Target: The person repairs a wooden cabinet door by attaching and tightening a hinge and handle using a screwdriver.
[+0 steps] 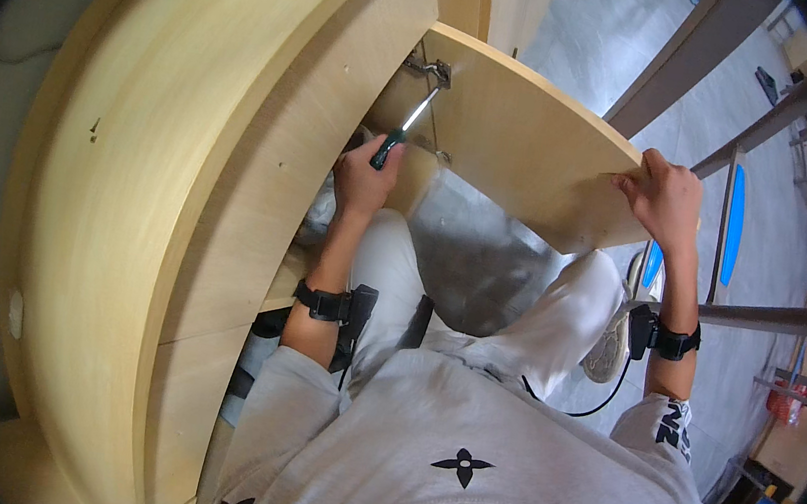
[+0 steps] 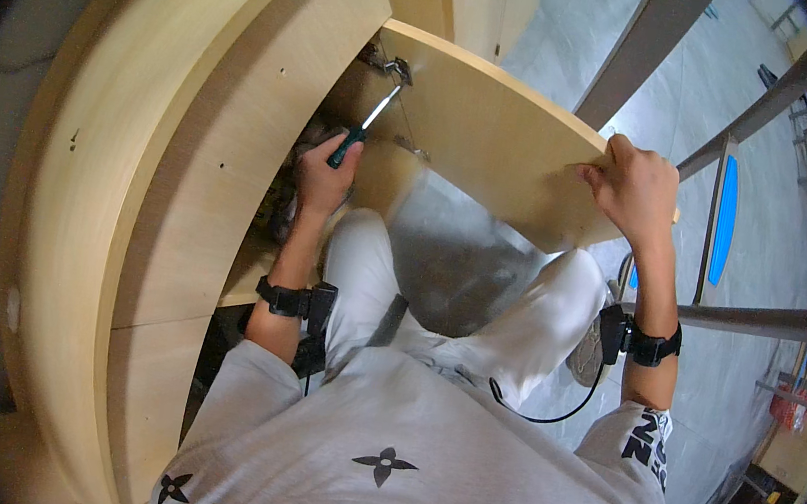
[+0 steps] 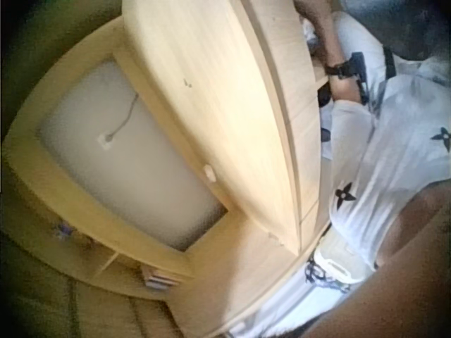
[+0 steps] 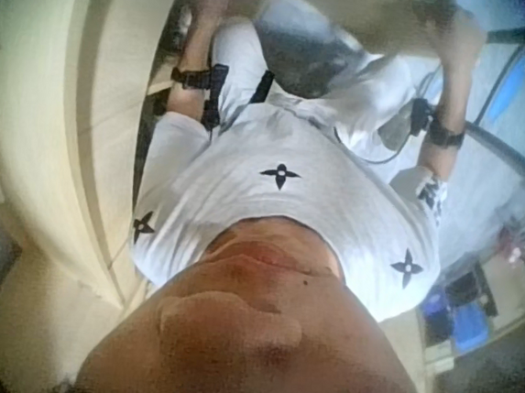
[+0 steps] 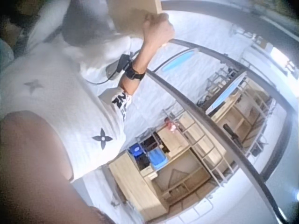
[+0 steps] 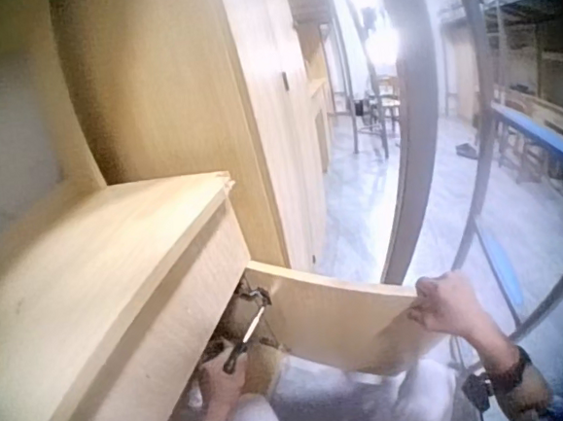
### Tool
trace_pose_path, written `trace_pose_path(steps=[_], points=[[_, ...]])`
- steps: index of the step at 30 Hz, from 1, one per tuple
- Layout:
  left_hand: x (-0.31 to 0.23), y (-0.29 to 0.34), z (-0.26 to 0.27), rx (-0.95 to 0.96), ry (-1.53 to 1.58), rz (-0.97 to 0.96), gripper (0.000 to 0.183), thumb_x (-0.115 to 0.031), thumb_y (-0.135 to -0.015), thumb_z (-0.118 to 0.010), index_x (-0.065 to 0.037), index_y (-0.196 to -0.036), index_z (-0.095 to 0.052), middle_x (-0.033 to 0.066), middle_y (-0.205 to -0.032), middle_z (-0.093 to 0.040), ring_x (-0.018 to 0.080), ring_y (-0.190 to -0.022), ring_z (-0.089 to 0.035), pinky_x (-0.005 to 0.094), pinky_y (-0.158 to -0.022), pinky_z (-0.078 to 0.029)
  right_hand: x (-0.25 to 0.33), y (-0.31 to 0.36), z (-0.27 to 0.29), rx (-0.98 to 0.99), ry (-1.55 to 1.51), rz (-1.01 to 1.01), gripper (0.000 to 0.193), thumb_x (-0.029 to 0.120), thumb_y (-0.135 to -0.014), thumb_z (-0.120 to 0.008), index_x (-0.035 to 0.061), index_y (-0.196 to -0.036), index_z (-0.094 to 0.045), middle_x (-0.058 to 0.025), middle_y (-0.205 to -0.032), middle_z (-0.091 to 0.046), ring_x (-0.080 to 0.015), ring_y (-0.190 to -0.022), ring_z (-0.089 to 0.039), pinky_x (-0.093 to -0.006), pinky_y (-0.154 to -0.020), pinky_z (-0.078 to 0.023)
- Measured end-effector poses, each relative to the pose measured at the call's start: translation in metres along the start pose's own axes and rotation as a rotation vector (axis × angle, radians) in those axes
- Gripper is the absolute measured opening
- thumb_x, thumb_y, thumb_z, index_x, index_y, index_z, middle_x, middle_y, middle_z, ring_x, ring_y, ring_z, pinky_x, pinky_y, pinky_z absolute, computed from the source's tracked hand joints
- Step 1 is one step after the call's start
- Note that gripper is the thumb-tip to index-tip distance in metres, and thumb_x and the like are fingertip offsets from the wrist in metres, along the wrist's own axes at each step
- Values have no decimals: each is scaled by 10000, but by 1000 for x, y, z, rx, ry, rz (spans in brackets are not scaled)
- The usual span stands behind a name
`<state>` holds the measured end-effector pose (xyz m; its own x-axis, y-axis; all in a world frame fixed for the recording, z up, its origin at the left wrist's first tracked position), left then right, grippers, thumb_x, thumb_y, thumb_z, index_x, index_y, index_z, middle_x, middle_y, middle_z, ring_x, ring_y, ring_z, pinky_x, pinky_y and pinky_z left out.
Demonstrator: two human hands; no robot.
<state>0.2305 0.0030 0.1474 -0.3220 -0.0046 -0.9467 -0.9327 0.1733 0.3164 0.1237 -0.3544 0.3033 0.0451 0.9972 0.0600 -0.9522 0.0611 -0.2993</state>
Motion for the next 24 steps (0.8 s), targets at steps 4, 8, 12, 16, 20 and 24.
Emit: trace_pose_path(steps=[4, 8, 12, 16, 20, 24], points=[[-3, -2, -7, 214, 582, 75, 419, -393, -875, -545, -19, -1065, -556, 71, -817, -601, 81, -446, -409, 183, -374, -323, -1, -3, 0, -10, -7, -4, 369, 377, -642, -741, 68, -708, -551, -129, -568, -578, -322, -570, -586, -403, -522, -443], [4, -9, -6, 485, 955, 340, 558, -449, -883, -513, 14, -1190, -460, 91, -913, -578, 81, -464, -399, 154, -379, -331, 0, -3, 1, -13, -17, -9, 364, 365, -641, -745, 65, -698, -546, -131, -569, -577, -320, -565, -584, -400, -519, -440], [-4, -18, 10, 42, -238, -77, 429, -368, -870, -584, -3, -1096, -567, 54, -791, -601, 75, -510, -465, 170, -389, -316, 2, -4, 2, -6, 6, -4, 361, 362, -646, -743, 63, -699, -548, -130, -565, -574, -322, -565, -583, -397, -520, -441], [-19, -3, 0, -62, -101, -142, 366, -328, -878, -583, -21, -1077, -590, 51, -799, -614, 69, -523, -485, 177, -383, -305, 1, 2, 1, -34, -14, 13, 369, 362, -649, -742, 55, -689, -541, -139, -546, -551, -337, -560, -572, -405, -515, -434], [-16, -12, -2, 219, 391, 120, 333, -318, -877, -587, -48, -1072, -605, 52, -811, -625, 65, -533, -499, 180, -373, -293, -2, 1, -2, -13, 24, 12, 360, 375, -639, -741, 70, -714, -565, -130, -569, -577, -326, -571, -586, -403, -528, -448], [0, -12, -15, 224, 60, 187, 377, -405, -877, -545, -60, -997, -636, 77, -746, -629, 115, -518, -503, 232, -381, -340, -5, -3, -2, 0, 17, 1, 356, 388, -658, -725, 71, -751, -591, -135, -587, -585, -323, -597, -595, -409, -542, -454]])
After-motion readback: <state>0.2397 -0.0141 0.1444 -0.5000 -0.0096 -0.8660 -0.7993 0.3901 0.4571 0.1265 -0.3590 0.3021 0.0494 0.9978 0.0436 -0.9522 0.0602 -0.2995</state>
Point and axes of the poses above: each hand's wrist, its own y-axis away from the middle knuckle, its own z-axis out of the back of the hand, x = y × z, the point moved 5 cm from there along -y, towards the middle knuckle
